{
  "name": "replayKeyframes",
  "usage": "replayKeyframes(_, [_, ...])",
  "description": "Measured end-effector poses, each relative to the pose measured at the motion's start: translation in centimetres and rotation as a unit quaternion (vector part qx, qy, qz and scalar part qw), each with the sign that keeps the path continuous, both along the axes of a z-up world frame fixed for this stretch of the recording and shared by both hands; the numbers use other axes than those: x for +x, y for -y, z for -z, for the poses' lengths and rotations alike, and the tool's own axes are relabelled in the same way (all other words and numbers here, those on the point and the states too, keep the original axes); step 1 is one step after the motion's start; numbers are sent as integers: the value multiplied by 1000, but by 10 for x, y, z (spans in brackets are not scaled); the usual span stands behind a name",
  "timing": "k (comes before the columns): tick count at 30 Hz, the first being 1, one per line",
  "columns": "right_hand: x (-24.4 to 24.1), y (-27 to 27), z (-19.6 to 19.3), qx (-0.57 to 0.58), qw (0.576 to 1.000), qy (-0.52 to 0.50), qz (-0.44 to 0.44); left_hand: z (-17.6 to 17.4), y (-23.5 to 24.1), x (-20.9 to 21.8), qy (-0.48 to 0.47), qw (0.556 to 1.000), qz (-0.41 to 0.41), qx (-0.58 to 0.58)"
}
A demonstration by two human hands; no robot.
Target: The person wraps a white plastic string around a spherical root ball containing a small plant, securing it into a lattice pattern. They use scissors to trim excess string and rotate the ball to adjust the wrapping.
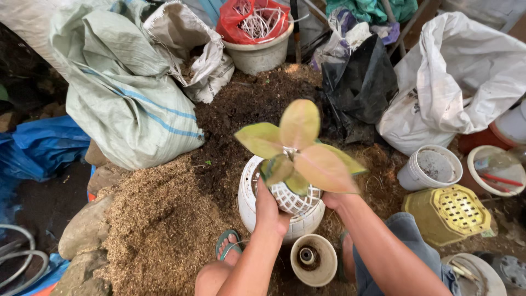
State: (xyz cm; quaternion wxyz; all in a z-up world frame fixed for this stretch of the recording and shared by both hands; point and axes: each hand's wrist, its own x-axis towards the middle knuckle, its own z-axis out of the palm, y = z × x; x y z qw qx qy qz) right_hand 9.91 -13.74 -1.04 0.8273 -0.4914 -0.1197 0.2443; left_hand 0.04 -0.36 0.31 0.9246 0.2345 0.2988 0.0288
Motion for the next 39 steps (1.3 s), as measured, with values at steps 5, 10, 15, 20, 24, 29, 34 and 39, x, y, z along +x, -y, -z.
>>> replayKeyframes(5, [7, -4, -37, -88, 990, -105, -39, -10, -18, -6, 22, 966, 89, 240])
replayKeyframes(10, [-2, 0, -63, -79, 970, -209, -91, -13, -15, -12, 206, 826, 24, 524])
replayKeyframes(15, [-19, -5, -60, -21, 988, -96, -119, -22, -22, -10, 209, 882, -22, 423])
replayKeyframes(20, [-21, -7, -43, -1, 999, -12, -53, -26, -20, -18, 194, 801, -13, 566])
replayKeyframes(24, [-26, -11, -37, 19, 999, -15, -43, -26, -19, -20, 220, 836, -17, 502])
replayKeyframes(29, [-37, -10, -35, -3, 1000, 23, -15, -22, -15, -17, 267, 906, -34, 326])
replayKeyframes(34, [-37, -9, -41, -3, 1000, 24, -7, -28, -9, -23, 237, 900, -24, 364])
replayKeyframes(39, [-37, -5, -40, 54, 998, 27, -9, -29, -7, -32, 282, 876, -24, 391])
